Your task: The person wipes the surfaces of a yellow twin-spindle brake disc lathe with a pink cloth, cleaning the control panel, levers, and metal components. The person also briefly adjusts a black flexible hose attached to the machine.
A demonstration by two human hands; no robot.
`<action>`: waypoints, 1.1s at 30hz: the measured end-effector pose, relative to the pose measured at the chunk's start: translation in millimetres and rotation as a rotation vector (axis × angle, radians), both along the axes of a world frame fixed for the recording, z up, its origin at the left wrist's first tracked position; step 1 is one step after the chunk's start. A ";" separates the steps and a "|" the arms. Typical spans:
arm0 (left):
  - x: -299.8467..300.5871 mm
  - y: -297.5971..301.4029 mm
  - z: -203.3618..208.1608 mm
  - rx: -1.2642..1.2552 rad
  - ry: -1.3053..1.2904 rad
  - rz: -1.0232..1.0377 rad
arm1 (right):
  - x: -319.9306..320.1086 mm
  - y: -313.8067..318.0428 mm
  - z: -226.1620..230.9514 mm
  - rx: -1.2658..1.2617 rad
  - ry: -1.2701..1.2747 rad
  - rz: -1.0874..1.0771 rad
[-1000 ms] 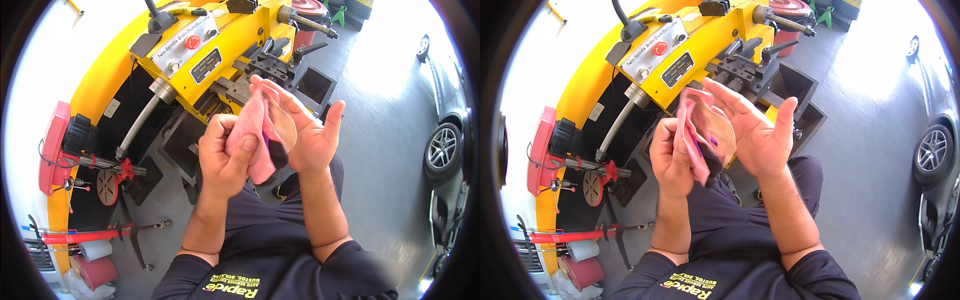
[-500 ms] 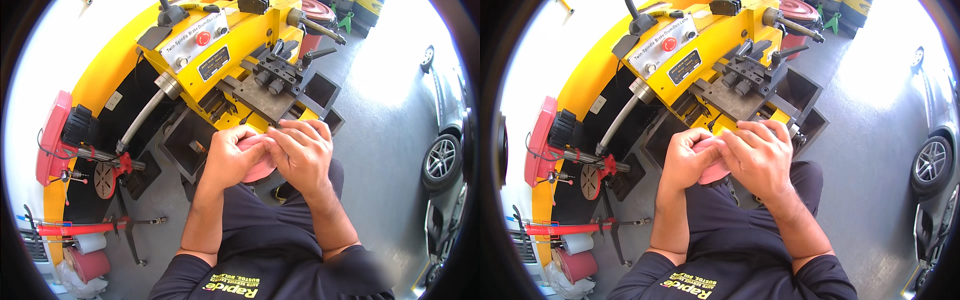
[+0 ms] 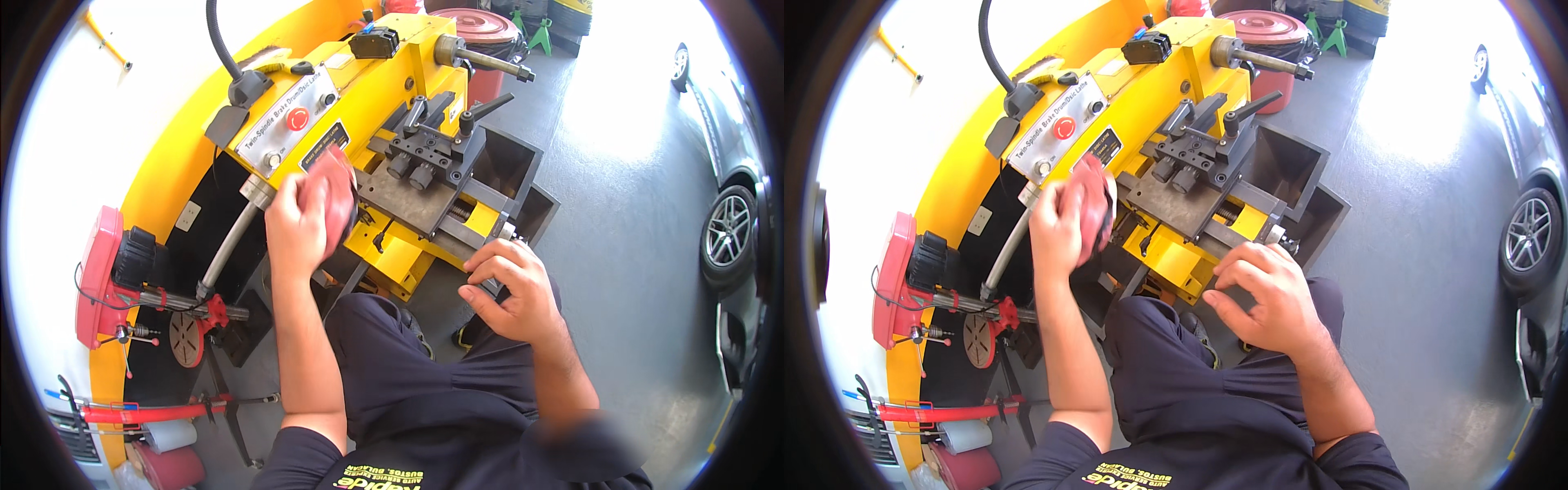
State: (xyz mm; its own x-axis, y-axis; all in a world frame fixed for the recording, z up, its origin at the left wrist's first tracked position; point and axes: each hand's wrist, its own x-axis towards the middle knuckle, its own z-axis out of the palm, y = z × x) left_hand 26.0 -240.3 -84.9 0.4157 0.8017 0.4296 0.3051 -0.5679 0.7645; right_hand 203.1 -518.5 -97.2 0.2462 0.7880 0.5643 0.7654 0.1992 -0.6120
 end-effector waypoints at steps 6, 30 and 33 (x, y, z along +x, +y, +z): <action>145.1 65.2 -52.8 0.248 0.419 -0.003 | -0.2 -12.7 -19.0 -0.160 0.004 0.041; 239.9 177.8 -19.5 -0.078 0.238 -0.507 | 43.4 -46.9 -38.1 -0.267 0.080 -0.096; 262.2 164.4 -24.3 -0.587 0.584 -0.698 | 54.1 -58.1 -39.0 -0.258 0.122 -0.143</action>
State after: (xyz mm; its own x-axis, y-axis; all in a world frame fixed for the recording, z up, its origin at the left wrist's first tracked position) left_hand 288.2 -75.9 -109.3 0.8758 0.3251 -0.3568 0.4619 -0.3500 0.8150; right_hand 257.1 -576.6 -136.2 0.4188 0.8535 0.3101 0.6920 -0.0788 -0.7176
